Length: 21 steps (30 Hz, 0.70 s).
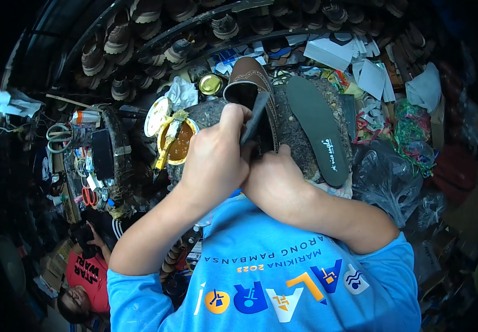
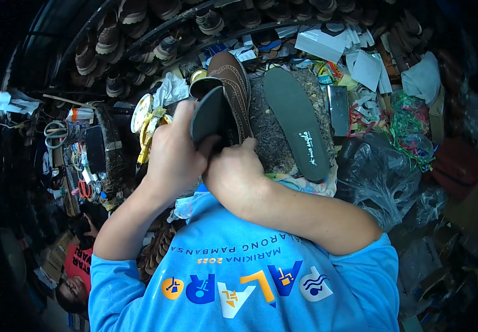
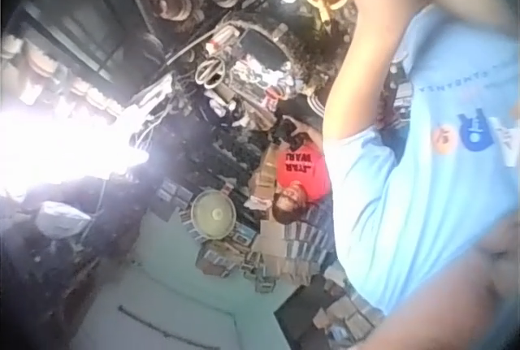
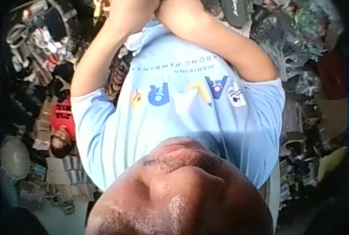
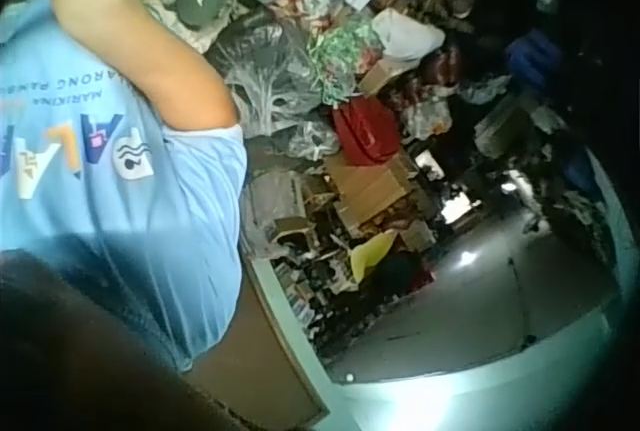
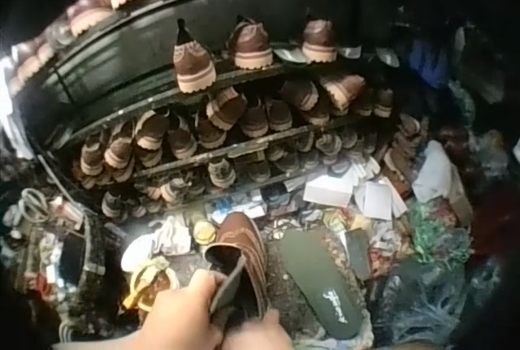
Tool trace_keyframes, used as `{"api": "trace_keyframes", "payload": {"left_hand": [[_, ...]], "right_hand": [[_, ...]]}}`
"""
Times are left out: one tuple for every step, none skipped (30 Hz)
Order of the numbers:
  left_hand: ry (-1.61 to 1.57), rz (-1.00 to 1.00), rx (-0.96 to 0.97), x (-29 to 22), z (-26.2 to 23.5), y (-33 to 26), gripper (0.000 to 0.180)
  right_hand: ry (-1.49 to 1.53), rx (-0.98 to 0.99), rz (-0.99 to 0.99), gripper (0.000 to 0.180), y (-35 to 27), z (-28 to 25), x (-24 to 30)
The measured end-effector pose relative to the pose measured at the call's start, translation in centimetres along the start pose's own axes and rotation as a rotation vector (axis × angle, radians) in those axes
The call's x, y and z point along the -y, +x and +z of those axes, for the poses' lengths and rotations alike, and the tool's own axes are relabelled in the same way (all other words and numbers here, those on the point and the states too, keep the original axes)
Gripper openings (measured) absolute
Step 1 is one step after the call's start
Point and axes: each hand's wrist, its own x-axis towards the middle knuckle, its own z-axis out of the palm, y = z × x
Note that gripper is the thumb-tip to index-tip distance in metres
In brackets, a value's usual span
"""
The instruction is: Applying adhesive to the interior of a shoe and inserting a lining component.
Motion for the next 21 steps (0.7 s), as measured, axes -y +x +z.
{"api": "trace_keyframes", "payload": {"left_hand": [[0.132, -0.02, 0.054, 0.7, 0.1, 0.3, 0.043], [0.098, -0.019, 0.063, 1.3, -0.1, 0.8, 0.037], [0.105, -0.019, 0.063, 1.4, -0.6, 1.3, 0.037], [0.179, -0.029, 0.156, 0.9, -1.4, 1.8, 0.032], [0.252, -0.04, 0.25, 0.2, -2.2, 2.4, 0.028], [0.156, -0.179, 0.326, -0.7, -2.9, 3.6, 0.024], [0.089, -0.222, 0.338, -0.9, -3.4, 4.3, 0.027], [0.107, -0.187, 0.305, -0.4, -3.4, 5.2, 0.025], [0.121, -0.149, 0.278, 0.0, -3.1, 5.7, 0.023], [0.123, -0.153, 0.281, -0.1, -2.8, 5.7, 0.023], [0.229, -0.074, 0.292, -0.2, -2.3, 5.7, 0.023], [0.334, 0.006, 0.302, -0.4, -2.0, 5.7, 0.023], [0.35, -0.02, 0.387, -0.6, -1.8, 5.6, 0.026], [0.338, 0.024, 0.359, -0.5, -1.4, 5.2, 0.027], [0.326, 0.068, 0.329, -0.1, -1.0, 4.7, 0.027], [0.331, 0.064, 0.326, 0.3, -0.5, 4.4, 0.027], [0.355, 0.09, 0.324, 0.9, 0.1, 4.0, 0.029], [0.38, 0.117, 0.322, 1.3, 0.5, 3.7, 0.03], [0.387, 0.112, 0.317, 1.8, 0.8, 3.5, 0.03], [0.406, 0.055, 0.312, 2.4, 1.1, 3.4, 0.03], [0.423, 0.007, 0.312, 2.5, 1.2, 3.6, 0.029]], "right_hand": [[-0.001, -0.007, -0.008, 0.013, 0.3, -0.4, -0.3], [0.03, 0.098, -0.034, 0.014, 0.7, -0.9, -0.7], [0.065, 0.204, -0.054, 0.015, 1.0, -1.1, -0.9], [0.067, 0.198, -0.055, 0.015, 0.9, -0.9, -0.9], [0.058, 0.151, -0.019, 0.015, 0.9, -0.4, -0.9], [0.048, 0.107, 0.019, 0.016, 0.9, 0.0, -1.0], [0.052, 0.104, 0.009, 0.016, 0.9, 0.3, -1.0], [0.071, 0.065, 0.012, 0.016, 0.9, 0.5, -1.0], [0.092, 0.029, 0.022, 0.015, 0.7, 0.7, -1.0], [0.098, 0.03, 0.02, 0.015, 0.7, 0.8, -1.0], [0.1, 0.033, 0.022, 0.017, 0.7, 0.9, -0.9], [0.102, 0.035, 0.023, 0.018, 0.8, 1.0, -0.9], [0.106, 0.035, 0.021, 0.018, 0.9, 0.9, -0.9], [0.09, 0.03, 0.017, 0.015, 0.8, 0.8, -0.8], [0.072, 0.023, 0.013, 0.012, 0.8, 0.6, -0.7], [0.073, 0.02, 0.007, 0.012, 0.9, 0.4, -0.9], [0.09, 0.061, -0.028, 0.011, 1.0, 0.3, -1.1], [0.106, 0.101, -0.062, 0.01, 1.0, 0.2, -1.4], [0.106, 0.096, -0.07, 0.01, 1.0, 0.3, -1.5], [0.114, 0.054, -0.063, 0.009, 1.0, 0.5, -1.6], [0.124, 0.013, -0.046, 0.008, 1.0, 0.6, -1.7]]}}
